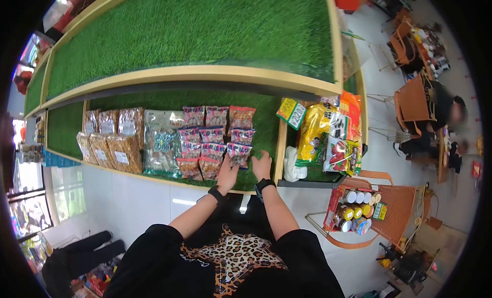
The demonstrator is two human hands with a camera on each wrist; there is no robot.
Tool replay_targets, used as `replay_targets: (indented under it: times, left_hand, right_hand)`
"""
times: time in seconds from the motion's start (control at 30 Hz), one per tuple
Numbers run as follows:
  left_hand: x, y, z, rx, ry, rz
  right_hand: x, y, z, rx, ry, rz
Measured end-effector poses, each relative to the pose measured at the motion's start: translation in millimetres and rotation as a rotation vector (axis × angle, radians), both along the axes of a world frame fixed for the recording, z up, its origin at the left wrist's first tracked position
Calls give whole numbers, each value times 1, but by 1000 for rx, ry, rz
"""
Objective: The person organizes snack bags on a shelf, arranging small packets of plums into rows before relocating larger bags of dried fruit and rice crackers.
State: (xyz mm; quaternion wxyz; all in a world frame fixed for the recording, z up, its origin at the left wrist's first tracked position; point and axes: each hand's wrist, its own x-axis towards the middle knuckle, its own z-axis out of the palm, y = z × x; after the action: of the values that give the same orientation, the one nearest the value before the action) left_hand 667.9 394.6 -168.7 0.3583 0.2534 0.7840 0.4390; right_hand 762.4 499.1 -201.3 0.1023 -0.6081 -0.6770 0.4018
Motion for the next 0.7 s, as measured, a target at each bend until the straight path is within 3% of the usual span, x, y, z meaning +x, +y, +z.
replay_targets:
  times: [0.23, 0.3, 0.43, 0.7]
  left_hand:
    - [5, 29, 21, 67, 46, -56]
    - [4, 40, 28, 117, -325, -197]
    - [9, 64, 62, 113, -456, -446]
    - [42, 103, 83, 113, -527, -510]
  right_hand:
    - [75, 34, 8, 34, 186, -216]
    - [103, 46, -10, 31, 230, -272]
    - [129, 53, 35, 7, 306, -420]
    - [184, 100, 75, 224, 355, -460]
